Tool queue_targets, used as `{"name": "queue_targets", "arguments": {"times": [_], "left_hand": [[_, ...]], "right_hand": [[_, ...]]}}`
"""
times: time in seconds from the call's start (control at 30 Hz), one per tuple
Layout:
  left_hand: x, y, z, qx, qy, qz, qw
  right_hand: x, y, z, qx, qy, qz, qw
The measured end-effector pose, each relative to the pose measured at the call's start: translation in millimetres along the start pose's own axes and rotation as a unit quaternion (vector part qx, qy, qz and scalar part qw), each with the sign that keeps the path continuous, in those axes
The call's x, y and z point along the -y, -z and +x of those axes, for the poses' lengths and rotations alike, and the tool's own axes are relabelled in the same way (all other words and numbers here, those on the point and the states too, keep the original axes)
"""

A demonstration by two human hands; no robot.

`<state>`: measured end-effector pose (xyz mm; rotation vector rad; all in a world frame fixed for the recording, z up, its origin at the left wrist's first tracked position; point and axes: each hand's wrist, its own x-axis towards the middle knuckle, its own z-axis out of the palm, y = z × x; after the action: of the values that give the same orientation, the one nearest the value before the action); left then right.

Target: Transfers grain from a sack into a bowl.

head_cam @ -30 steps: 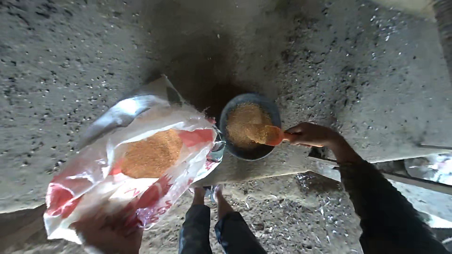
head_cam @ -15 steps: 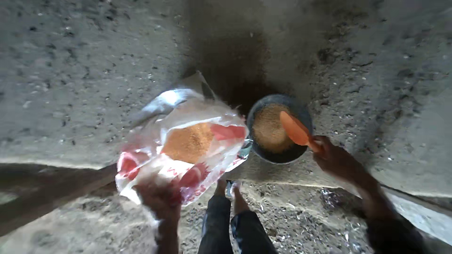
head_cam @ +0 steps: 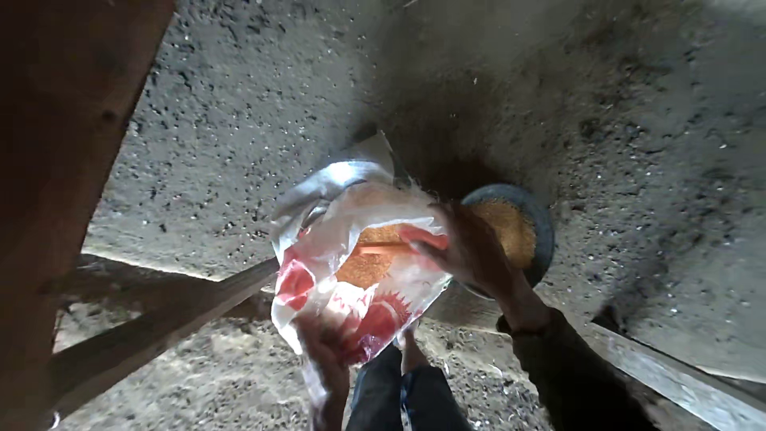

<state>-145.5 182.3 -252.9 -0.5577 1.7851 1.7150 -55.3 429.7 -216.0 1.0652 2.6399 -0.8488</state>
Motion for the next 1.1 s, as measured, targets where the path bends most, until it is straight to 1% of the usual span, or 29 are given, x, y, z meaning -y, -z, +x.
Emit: {"name": "queue_targets", "arguments": {"times": [0.03,0.07,0.1,0.13,0.2,0.23,0.27,0.3,0.37,0.4,0.43,0.47,0.57,0.63,0.67,0.73,0.8,0.83,0.9,0.97,1.03,1.1], "left_hand": [[-2,3,-1,-0.004,0.003,0.000,1.000],[-3,4,-2,-0.001,0.002,-0.004,1.000],[-4,3,-3,0.003,0.001,-0.007,1.000],[-6,-1,-5,0.012,0.003,-0.009,1.000],[-13,-17,-13,0.048,0.012,0.005,0.999],[-18,-27,-17,0.075,0.019,0.010,0.997],[-21,-39,-20,0.101,0.026,0.007,0.995],[-23,-51,-22,0.128,0.034,0.001,0.991],[-33,-79,-28,0.165,0.035,-0.015,0.986],[-41,-94,-33,0.176,0.030,-0.011,0.984],[-50,-107,-40,0.181,0.021,-0.001,0.983],[-58,-119,-46,0.188,0.006,0.013,0.982],[-88,-145,-70,0.240,-0.055,0.037,0.968],[-111,-161,-91,0.293,-0.097,0.054,0.950],[-121,-171,-97,0.328,-0.130,0.059,0.934],[-137,-198,-99,0.386,-0.189,0.034,0.902],[-147,-228,-93,0.421,-0.193,-0.004,0.886],[-152,-241,-88,0.435,-0.187,-0.013,0.881],[-150,-262,-74,0.448,-0.186,-0.021,0.874],[-136,-279,-57,0.438,-0.204,0.005,0.875],[-116,-294,-43,0.412,-0.218,0.057,0.883],[-96,-310,-28,0.400,-0.205,0.088,0.889]], "right_hand": [[-15,-10,7,0.014,-0.065,0.017,0.998],[-28,-24,13,0.050,-0.116,0.038,0.991],[-37,-40,14,0.079,-0.144,0.071,0.984],[-40,-55,10,0.089,-0.157,0.120,0.976],[-23,-65,-7,0.067,-0.165,0.232,0.956],[-7,-63,-17,0.041,-0.174,0.299,0.937],[8,-61,-25,-0.003,-0.181,0.363,0.914],[23,-57,-32,-0.041,-0.182,0.427,0.885],[44,-40,-35,-0.095,-0.166,0.557,0.808],[50,-29,-33,-0.115,-0.155,0.603,0.774],[54,-16,-33,-0.129,-0.140,0.628,0.754],[56,-3,-34,-0.138,-0.119,0.640,0.747],[59,39,-41,-0.190,-0.045,0.642,0.742],[56,72,-46,-0.248,-0.006,0.625,0.740],[54,89,-46,-0.272,0.010,0.613,0.742],[51,122,-39,-0.312,0.008,0.572,0.759],[48,147,-24,-0.333,-0.022,0.531,0.779],[44,158,-14,-0.329,-0.034,0.513,0.792],[32,167,4,-0.295,-0.049,0.481,0.824],[14,163,17,-0.268,-0.058,0.431,0.860],[-7,153,33,-0.250,-0.055,0.421,0.870],[-31,142,58,-0.232,-0.054,0.438,0.867]]}}
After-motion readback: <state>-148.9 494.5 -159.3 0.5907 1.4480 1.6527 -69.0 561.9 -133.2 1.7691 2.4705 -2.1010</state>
